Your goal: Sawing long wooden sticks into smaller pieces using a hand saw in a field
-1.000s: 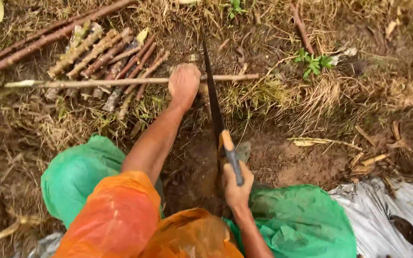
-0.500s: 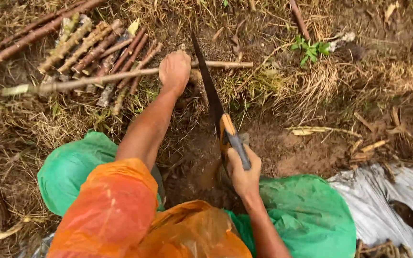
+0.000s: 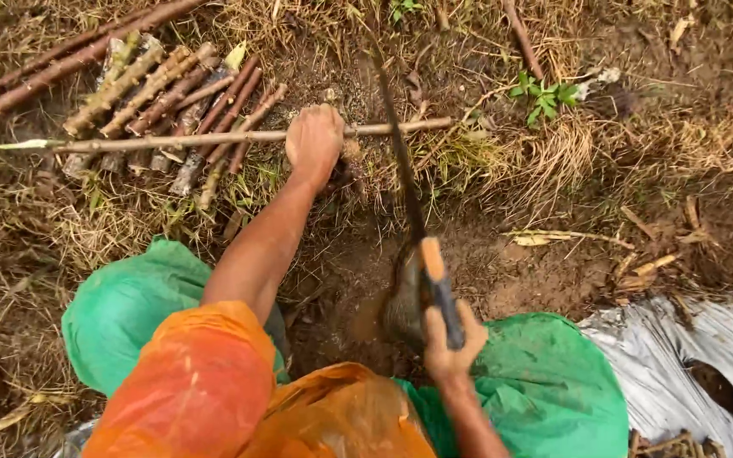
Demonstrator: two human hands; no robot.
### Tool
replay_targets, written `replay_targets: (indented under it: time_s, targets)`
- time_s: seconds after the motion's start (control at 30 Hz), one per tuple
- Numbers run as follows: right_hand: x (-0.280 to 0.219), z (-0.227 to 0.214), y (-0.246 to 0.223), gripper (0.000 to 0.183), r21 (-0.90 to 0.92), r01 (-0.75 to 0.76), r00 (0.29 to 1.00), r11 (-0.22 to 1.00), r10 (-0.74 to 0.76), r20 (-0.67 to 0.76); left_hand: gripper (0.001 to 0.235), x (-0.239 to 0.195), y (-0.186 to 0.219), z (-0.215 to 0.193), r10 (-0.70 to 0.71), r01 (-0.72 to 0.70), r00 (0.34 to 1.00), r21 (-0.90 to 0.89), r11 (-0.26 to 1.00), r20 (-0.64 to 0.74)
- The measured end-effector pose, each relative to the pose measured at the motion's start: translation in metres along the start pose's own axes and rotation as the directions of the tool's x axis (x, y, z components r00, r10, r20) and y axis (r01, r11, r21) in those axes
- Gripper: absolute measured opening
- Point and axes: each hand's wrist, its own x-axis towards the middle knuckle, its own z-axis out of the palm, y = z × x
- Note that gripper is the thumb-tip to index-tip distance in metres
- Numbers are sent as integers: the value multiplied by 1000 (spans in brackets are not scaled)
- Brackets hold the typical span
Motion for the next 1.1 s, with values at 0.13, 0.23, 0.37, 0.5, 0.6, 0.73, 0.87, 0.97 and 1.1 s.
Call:
replay_targets:
  time_s: [0.13,0.23,0.37,0.5,0.6,0.73,0.87,0.97,1.1]
  targets:
    - [95,-1,7,33,-394,209,976,895,-213,34,45,-2,-1,1,2,-2,1000,3,1000,25]
    - [179,3,-1,34,-353,454,891,818,-409,199,46,-2,2,-5,2,-3,1000,25,1000,25]
    - [263,23,26,40,-643,600,782,476,-521,343,45,-4,4,-19,-27,28,995,-6,1000,91]
    - [328,58,68,37,-720,688,605,94,-623,497,44,-9,13,-43,-50,47,987,21,999,152]
    - [333,81,71,31,-768,640,657,22,-534,532,44,-4,6,-26,-24,-2,983,138,990,180]
    - [314,114,37,56,-743,619,777,256,-336,532,43,1,5,-33,-45,48,980,-10,999,196]
    - [315,164,36,36,-528,779,610,339,-212,763,45,5,7,-25,-31,40,982,-45,998,188]
    - [311,189,76,32,-475,817,539,327,-142,830,45,-2,7,-20,-34,41,988,-46,998,149]
    - [318,187,92,36,-403,818,519,411,-226,824,39,-7,7,-10,3,-4,998,-11,1000,-55]
